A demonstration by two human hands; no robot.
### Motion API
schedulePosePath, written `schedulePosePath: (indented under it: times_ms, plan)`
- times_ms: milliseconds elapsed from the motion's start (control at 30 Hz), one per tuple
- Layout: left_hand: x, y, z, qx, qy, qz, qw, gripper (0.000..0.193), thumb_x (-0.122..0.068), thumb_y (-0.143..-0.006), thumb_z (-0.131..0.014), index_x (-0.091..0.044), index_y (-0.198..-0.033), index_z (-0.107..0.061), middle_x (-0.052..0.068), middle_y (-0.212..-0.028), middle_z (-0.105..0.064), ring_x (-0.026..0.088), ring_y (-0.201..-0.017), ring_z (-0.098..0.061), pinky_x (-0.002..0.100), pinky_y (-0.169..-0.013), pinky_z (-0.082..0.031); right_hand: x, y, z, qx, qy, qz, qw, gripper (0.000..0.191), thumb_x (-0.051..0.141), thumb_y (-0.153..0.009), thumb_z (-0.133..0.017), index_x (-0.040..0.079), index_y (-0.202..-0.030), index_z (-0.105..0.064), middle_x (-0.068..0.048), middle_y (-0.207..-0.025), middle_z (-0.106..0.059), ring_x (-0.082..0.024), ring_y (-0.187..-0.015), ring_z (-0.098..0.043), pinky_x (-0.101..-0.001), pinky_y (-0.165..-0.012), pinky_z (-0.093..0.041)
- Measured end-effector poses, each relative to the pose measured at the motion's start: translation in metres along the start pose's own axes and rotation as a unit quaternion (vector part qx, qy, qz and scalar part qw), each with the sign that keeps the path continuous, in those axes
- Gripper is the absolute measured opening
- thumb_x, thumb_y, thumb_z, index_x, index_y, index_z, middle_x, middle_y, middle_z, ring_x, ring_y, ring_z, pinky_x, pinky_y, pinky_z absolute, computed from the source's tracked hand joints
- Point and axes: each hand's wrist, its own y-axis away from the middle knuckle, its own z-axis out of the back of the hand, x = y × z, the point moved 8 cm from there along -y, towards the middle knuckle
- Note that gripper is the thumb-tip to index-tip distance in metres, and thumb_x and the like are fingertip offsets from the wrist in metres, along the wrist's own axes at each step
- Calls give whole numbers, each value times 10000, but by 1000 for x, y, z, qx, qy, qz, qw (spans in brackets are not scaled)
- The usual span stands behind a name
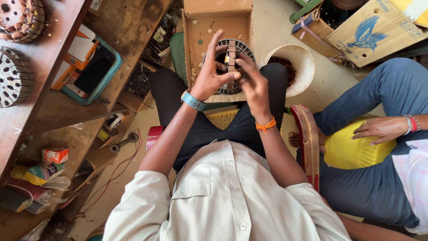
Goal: The person inserts small rectangular blocks into slots on a circular metal component and then uses pliers to press down on the slots. The person works with the component on a wooden board while sitting in a workshop.
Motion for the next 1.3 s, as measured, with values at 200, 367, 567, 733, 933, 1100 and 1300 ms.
schedulePosePath:
  times_ms: [200, 367, 567, 733, 933, 1100, 1300]
  plan:
    - [-3, 11, -8, -12, -11, -40, 999, 475, -197, -1085, -674, -138, -1528, -513, 107, -1548, -459, 208, -1341, -536, 333, -1071, -518, -2, -38, -2, 149, 138, 142, 969, 1189, 684, -811, -747, 196, -1708, -138, -113, -1783, -148, -309, -1665, -214, -494, -1377, -291]
    - [16, 17, -10, -84, 176, 33, 980, 471, -118, -1034, -651, -89, -1477, -496, 47, -1394, -565, 135, -1023, -583, 299, -942, -531, -15, -44, -10, 193, 159, 145, 957, 1282, 682, -762, -807, 164, -1709, -113, -128, -1786, -180, -333, -1685, -182, -493, -1405, -232]
    - [17, 16, -4, -134, 50, -19, 990, 222, -67, -1005, -700, -40, -1225, -694, 44, -1226, -648, 129, -1055, -619, 287, -934, -525, -22, -39, -15, 167, 117, 145, 968, 1332, 668, -722, -827, 157, -1711, -94, -114, -1788, -198, -308, -1658, -183, -471, -1415, -214]
    - [9, -2, 3, -61, 115, -25, 991, 174, -48, -967, -742, -27, -1139, -726, 65, -1184, -684, 165, -1130, -655, 320, -998, -545, -24, -38, -11, 148, 88, 142, 975, 1319, 650, -705, -836, 149, -1698, -129, -117, -1776, -220, -326, -1676, -217, -478, -1397, -235]
    - [-22, -16, 9, -3, -104, -116, 988, 169, -30, -897, -793, -29, -1043, -707, 93, -1072, -732, 241, -1053, -708, 349, -936, -574, -32, -31, -6, 130, 22, 111, 985, 1299, 558, -726, -902, 160, -1690, -128, -122, -1772, -236, -303, -1619, -256, -469, -1392, -288]
    - [-31, -24, 13, 25, -99, -131, 986, 173, -2, -893, -779, -19, -1035, -682, 95, -1058, -715, 235, -1009, -697, 337, -882, -593, -34, -31, -11, 137, 32, 97, 985, 1311, 560, -737, -903, 160, -1691, -97, -136, -1758, -233, -317, -1653, -281, -459, -1365, -360]
    - [-1, -4, 56, -53, -115, -67, 990, 159, 3, -895, -769, -41, -1036, -709, 89, -1012, -716, 178, -865, -698, 277, -754, -586, -37, -31, -11, 130, 1, 103, 986, 1346, 592, -730, -874, 190, -1706, -40, -125, -1756, -258, -300, -1596, -321, -426, -1322, -384]
